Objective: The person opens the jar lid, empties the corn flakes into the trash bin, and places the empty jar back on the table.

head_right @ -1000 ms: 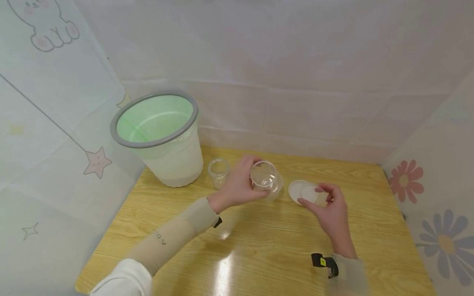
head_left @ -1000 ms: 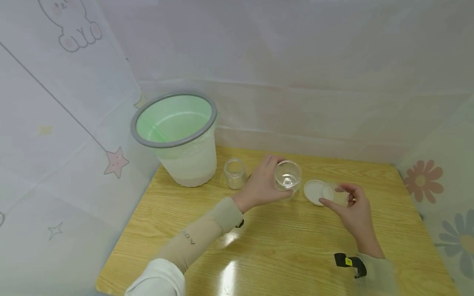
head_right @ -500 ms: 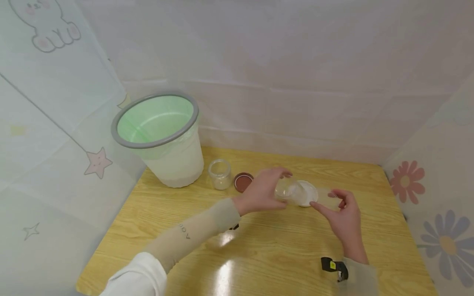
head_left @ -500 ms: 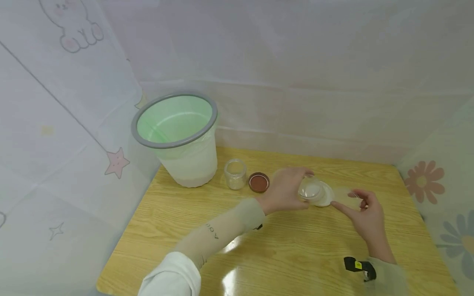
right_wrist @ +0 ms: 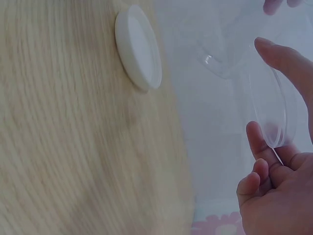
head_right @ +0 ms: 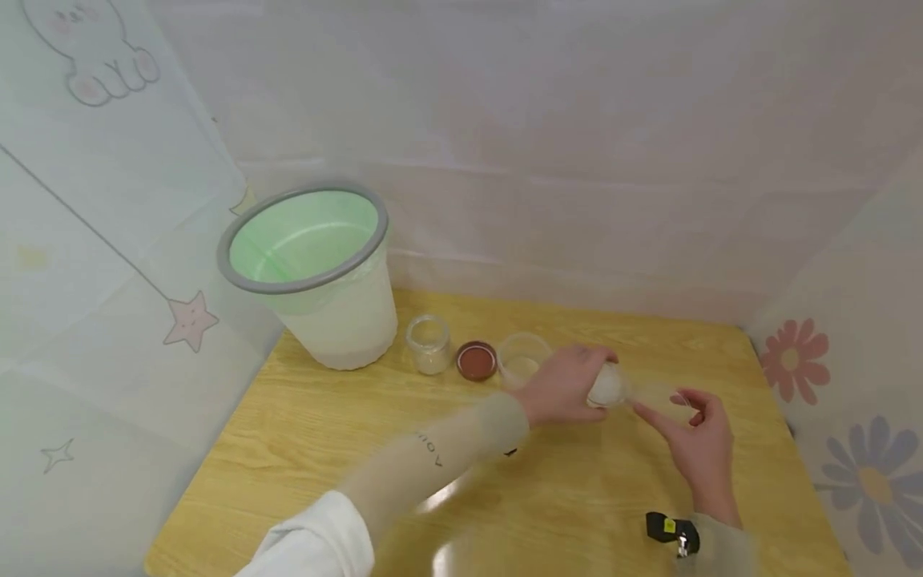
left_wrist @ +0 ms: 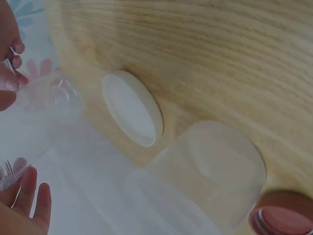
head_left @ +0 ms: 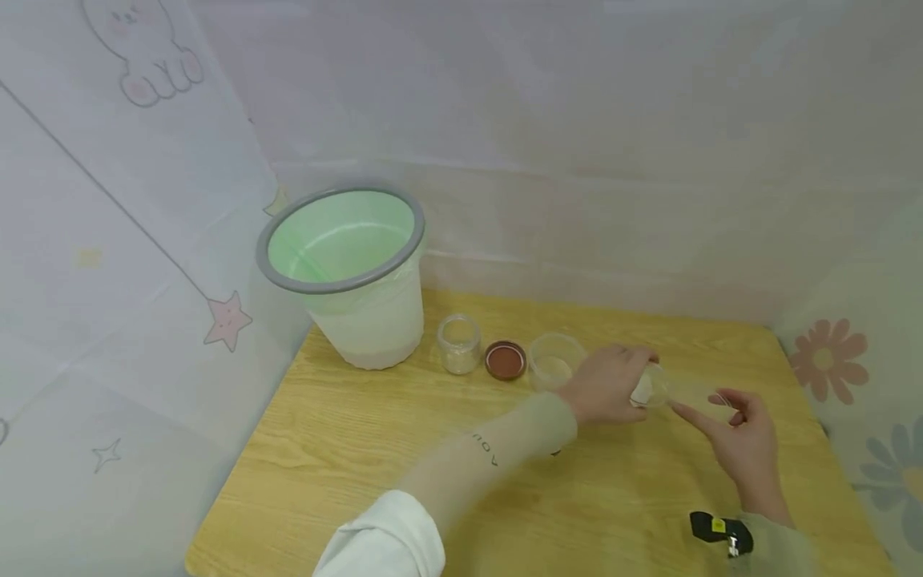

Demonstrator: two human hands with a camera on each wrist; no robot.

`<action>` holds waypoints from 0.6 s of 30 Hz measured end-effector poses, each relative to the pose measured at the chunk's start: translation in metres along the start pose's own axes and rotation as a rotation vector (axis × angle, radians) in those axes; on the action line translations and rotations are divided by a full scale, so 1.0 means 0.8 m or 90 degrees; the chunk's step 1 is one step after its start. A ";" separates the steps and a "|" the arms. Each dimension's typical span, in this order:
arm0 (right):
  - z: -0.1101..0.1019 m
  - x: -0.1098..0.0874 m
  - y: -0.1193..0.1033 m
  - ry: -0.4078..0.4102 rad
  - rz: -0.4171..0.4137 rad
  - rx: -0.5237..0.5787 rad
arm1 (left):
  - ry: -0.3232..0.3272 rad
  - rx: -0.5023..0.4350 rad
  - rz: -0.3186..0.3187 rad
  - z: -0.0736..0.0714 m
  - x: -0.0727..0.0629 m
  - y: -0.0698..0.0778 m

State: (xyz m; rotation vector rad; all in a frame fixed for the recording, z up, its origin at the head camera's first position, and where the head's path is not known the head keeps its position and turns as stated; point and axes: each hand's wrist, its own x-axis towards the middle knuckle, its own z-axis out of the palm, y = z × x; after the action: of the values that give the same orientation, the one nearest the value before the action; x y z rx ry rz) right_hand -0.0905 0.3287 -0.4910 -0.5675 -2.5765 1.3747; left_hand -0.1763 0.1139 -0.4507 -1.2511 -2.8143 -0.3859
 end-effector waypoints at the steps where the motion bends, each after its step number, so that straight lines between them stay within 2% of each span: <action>1: -0.002 0.000 0.004 0.002 0.019 0.003 | -0.008 -0.005 -0.014 0.006 0.003 0.003; 4: -0.007 0.000 0.015 0.021 0.073 0.010 | -0.033 -0.053 -0.062 0.025 0.009 0.012; 8: -0.013 -0.002 0.028 0.050 0.128 0.021 | -0.015 -0.103 -0.078 0.048 0.011 0.019; 12: -0.020 -0.001 0.038 0.063 0.173 0.020 | 0.013 -0.094 -0.068 0.069 0.011 0.025; 15: -0.023 0.001 0.045 0.060 0.201 0.011 | 0.003 -0.095 -0.067 0.079 0.010 0.032; 18: -0.024 0.001 0.049 0.053 0.216 0.005 | -0.010 -0.059 -0.054 0.082 0.011 0.039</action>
State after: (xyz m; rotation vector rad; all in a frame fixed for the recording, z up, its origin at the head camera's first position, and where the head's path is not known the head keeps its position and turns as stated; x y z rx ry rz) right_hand -0.0750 0.3632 -0.5127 -1.0770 -2.4889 1.4182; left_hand -0.1555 0.1562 -0.5063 -1.1585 -2.9001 -0.5185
